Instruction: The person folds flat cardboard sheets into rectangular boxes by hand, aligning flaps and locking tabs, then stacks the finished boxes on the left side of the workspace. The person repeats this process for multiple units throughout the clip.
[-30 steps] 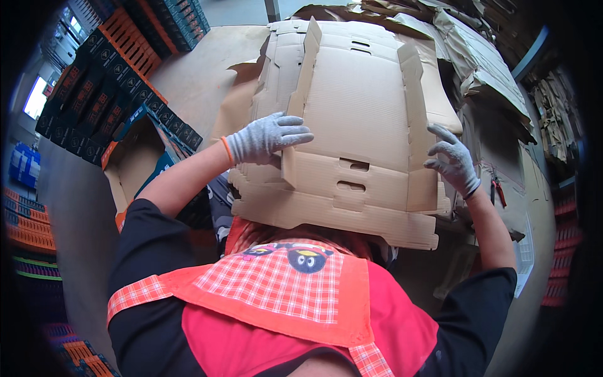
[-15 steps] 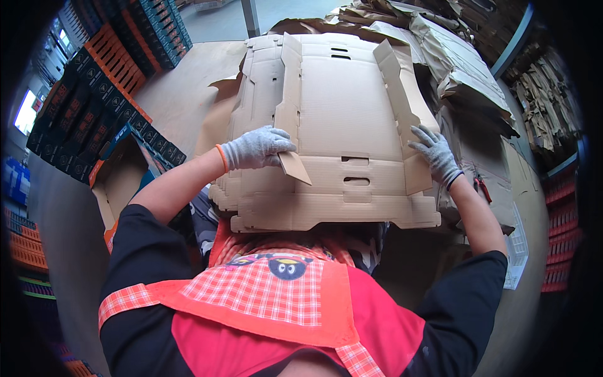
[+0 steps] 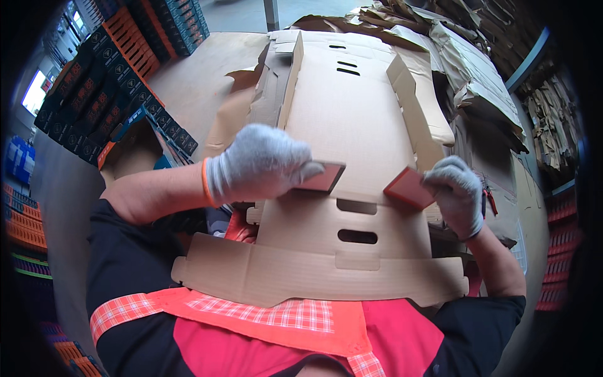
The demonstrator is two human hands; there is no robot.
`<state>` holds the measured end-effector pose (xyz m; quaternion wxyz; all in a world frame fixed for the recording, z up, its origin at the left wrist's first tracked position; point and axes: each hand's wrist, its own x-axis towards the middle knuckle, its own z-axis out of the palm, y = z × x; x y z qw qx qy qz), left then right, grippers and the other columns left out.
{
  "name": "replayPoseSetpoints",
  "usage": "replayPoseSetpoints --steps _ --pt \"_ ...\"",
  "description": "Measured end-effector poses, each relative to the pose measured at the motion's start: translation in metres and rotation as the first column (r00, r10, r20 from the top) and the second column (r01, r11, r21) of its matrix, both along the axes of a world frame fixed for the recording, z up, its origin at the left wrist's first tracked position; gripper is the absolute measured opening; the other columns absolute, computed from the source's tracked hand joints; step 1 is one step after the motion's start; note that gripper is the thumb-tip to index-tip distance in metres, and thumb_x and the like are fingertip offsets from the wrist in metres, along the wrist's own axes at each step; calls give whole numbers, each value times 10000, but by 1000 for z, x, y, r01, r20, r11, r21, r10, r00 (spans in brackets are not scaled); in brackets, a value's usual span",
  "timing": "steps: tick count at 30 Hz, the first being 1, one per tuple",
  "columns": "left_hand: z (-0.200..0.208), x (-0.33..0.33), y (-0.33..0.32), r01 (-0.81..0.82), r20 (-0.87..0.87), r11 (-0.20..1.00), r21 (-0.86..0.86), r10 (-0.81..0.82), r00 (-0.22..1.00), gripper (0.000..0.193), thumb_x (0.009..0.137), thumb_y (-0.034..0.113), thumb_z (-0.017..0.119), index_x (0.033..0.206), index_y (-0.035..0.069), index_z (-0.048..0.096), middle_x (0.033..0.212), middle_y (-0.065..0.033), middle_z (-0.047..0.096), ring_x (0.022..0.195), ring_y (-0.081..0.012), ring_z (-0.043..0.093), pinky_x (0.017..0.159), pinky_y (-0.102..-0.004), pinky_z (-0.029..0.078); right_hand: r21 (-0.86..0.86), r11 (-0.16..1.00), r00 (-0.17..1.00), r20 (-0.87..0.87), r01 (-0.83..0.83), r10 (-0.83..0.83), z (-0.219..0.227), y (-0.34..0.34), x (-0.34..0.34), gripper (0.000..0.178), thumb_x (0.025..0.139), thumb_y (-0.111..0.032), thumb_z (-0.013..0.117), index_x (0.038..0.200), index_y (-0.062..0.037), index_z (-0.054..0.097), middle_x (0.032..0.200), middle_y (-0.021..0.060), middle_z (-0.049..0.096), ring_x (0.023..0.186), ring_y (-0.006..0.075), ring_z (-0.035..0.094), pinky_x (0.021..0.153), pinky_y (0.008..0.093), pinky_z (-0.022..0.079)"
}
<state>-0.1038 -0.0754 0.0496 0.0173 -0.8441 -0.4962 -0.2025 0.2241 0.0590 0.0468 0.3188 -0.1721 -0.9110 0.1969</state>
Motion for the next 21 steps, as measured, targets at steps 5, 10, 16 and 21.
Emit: replayPoseSetpoints --steps 5,10,16,21 --pt "-20 18 -61 212 201 83 -974 -119 972 1058 773 753 571 1462 -6 309 1352 -325 465 1236 -413 508 1011 -425 442 -696 710 316 653 -106 688 5 -66 0 582 863 -397 681 1274 0 572 1124 211 619 1065 349 598 926 374 480" --pt "-26 -4 3 -8 -11 17 -1000 -148 989 545 879 460 614 1291 103 593 1067 -148 687 1069 -301 631 917 -372 479 -730 676 295 671 101 680 -15 -16 -1 349 891 -248 648 1179 -53 632 1005 173 659 940 291 654 817 349 511" --pt "-92 -50 37 -583 -132 742 -331 575 807 742 922 519 537 1501 118 303 1526 -224 300 1400 -393 286 1140 -371 226 -155 930 934 195 332 -300 -114 53 -16 678 775 -238 753 1381 -99 483 1501 171 348 1361 325 381 1093 396 364" --pt "-148 -27 40 135 842 853 -504 520 -142 755 910 295 599 1519 44 230 1333 -102 510 1207 -188 501 1018 -296 400 -958 247 855 -246 -144 -457 -162 85 -23 523 802 -34 572 1318 -14 494 1184 120 586 989 181 590 883 307 498"
